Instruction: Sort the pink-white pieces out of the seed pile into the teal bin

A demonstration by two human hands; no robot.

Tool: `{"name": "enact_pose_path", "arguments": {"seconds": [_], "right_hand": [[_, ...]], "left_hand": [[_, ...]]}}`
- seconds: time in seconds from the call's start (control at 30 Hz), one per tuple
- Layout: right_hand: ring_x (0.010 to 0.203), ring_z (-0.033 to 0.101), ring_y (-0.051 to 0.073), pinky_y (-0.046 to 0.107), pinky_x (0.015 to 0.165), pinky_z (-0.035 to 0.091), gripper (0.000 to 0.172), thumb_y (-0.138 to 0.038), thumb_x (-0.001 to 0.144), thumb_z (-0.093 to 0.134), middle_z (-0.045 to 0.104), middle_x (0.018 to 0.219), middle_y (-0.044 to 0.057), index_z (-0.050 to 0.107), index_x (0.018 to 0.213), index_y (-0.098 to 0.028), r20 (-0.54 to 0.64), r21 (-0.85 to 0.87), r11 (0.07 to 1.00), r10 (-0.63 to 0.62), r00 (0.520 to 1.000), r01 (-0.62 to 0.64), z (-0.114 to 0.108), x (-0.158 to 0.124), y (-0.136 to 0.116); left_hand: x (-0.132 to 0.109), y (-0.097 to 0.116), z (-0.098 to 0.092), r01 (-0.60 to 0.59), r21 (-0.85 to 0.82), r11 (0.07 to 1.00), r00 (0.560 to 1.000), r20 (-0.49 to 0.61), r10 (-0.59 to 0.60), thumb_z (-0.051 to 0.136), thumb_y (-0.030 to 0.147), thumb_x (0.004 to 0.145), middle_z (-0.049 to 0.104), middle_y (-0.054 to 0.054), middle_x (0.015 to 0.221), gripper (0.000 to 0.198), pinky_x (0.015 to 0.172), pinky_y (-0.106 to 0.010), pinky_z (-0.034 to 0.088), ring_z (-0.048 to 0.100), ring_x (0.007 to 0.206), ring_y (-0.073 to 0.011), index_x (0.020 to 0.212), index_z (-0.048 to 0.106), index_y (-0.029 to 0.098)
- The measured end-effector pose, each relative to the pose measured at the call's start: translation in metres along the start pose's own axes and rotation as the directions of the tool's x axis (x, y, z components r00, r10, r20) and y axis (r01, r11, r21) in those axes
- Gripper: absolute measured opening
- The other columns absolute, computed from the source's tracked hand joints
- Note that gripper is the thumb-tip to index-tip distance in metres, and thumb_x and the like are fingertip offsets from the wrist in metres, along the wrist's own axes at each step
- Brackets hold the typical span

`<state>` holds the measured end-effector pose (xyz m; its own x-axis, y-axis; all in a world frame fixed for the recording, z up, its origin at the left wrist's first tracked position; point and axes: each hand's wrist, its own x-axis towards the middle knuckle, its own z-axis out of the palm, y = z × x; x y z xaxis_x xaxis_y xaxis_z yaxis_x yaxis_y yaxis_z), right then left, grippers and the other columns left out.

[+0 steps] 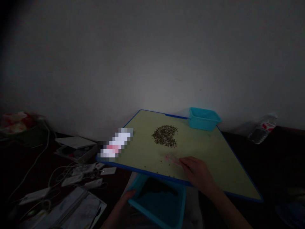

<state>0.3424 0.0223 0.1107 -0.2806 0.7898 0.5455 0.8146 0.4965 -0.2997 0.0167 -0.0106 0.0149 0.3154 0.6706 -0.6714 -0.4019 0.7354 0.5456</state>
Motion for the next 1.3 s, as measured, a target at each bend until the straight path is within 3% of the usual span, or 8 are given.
{"name": "enact_pose_path", "arguments": {"seconds": [0.17,0.3,0.43,0.63,0.8,0.97,1.07,1.3], "right_hand": [[0.083,0.081,0.024,0.037,0.074,0.069,0.03,-0.02,0.101,0.054,0.084,0.098,0.008,0.082,0.111,-0.027,-0.031,0.041,0.993,-0.108,0.994,0.109,0.001,-0.005,-0.022],[0.081,0.08,0.023,0.036,0.072,0.069,0.03,-0.02,0.102,0.054,0.084,0.096,0.008,0.08,0.116,-0.029,-0.032,0.093,0.982,-0.16,0.987,0.163,0.003,-0.012,-0.034],[0.083,0.079,0.023,0.036,0.073,0.068,0.031,-0.018,0.102,0.055,0.083,0.099,0.008,0.078,0.121,-0.029,-0.011,0.145,0.973,-0.181,0.983,0.181,0.004,-0.017,-0.04],[0.081,0.079,0.022,0.034,0.073,0.067,0.026,-0.018,0.102,0.056,0.083,0.097,0.008,0.079,0.113,-0.025,-0.025,0.117,0.979,-0.165,0.986,0.167,0.005,-0.011,-0.041],[0.08,0.078,0.021,0.034,0.073,0.066,0.022,-0.016,0.102,0.059,0.082,0.095,0.009,0.079,0.11,-0.018,-0.115,0.082,0.983,-0.153,0.981,0.163,0.023,0.007,-0.04],[0.082,0.078,0.022,0.035,0.074,0.066,0.023,-0.015,0.103,0.058,0.082,0.097,0.009,0.078,0.112,-0.017,-0.088,0.107,0.975,-0.186,0.979,0.195,0.041,0.017,-0.048],[0.082,0.077,0.022,0.036,0.074,0.065,0.024,-0.014,0.103,0.057,0.082,0.099,0.009,0.077,0.115,-0.017,-0.063,0.128,0.962,-0.235,0.97,0.241,0.039,0.016,-0.053],[0.08,0.077,0.021,0.033,0.071,0.065,0.024,-0.014,0.102,0.057,0.082,0.098,0.008,0.077,0.115,-0.017,-0.039,0.151,0.949,-0.273,0.961,0.275,0.021,0.01,-0.059]], "left_hand": [[-0.005,0.006,0.007,-0.011,0.047,0.999,1.0,0.006,0.011,0.065,0.054,0.087,0.075,-0.016,0.125,0.073,0.089,-0.053,0.06,0.07,0.117,-0.0415,0.149,0.044,0.021],[0.0,0.003,0.001,0.015,0.036,0.999,0.999,0.031,-0.016,0.067,0.057,0.086,0.078,-0.013,0.122,0.071,0.095,-0.054,0.059,0.071,0.118,-0.0408,0.146,0.048,0.023],[0.009,-0.002,-0.007,0.011,0.041,0.999,0.999,-0.044,-0.009,0.069,0.057,0.084,0.078,-0.014,0.122,0.068,0.096,-0.057,0.06,0.068,0.124,-0.0434,0.14,0.052,0.023],[0.011,0.001,-0.007,-0.004,0.037,0.999,1.0,0.001,0.004,0.069,0.053,0.085,0.079,-0.013,0.113,0.067,0.093,-0.058,0.061,0.071,0.116,-0.0428,0.141,0.05,0.022],[0.007,0.007,-0.013,-0.014,0.049,0.999,0.999,-0.05,0.016,0.065,0.056,0.085,0.077,-0.014,0.117,0.07,0.089,-0.054,0.061,0.072,0.109,-0.0407,0.143,0.048,0.021],[-0.002,0.015,-0.017,-0.052,0.042,0.998,0.997,-0.056,0.054,0.061,0.053,0.09,0.072,-0.017,0.125,0.064,0.093,-0.058,0.06,0.067,0.119,-0.0434,0.143,0.049,0.021],[-0.002,0.017,-0.021,-0.042,0.037,0.998,0.997,-0.06,0.044,0.062,0.056,0.088,0.07,-0.02,0.13,0.071,0.095,-0.058,0.059,0.066,0.122,-0.046,0.146,0.046,0.019],[0.005,0.016,-0.025,-0.024,0.0,1.0,0.992,-0.122,0.024,0.065,0.05,0.087,0.074,-0.016,0.115,0.068,0.09,-0.058,0.061,0.07,0.112,-0.0449,0.145,0.047,0.02]]}}
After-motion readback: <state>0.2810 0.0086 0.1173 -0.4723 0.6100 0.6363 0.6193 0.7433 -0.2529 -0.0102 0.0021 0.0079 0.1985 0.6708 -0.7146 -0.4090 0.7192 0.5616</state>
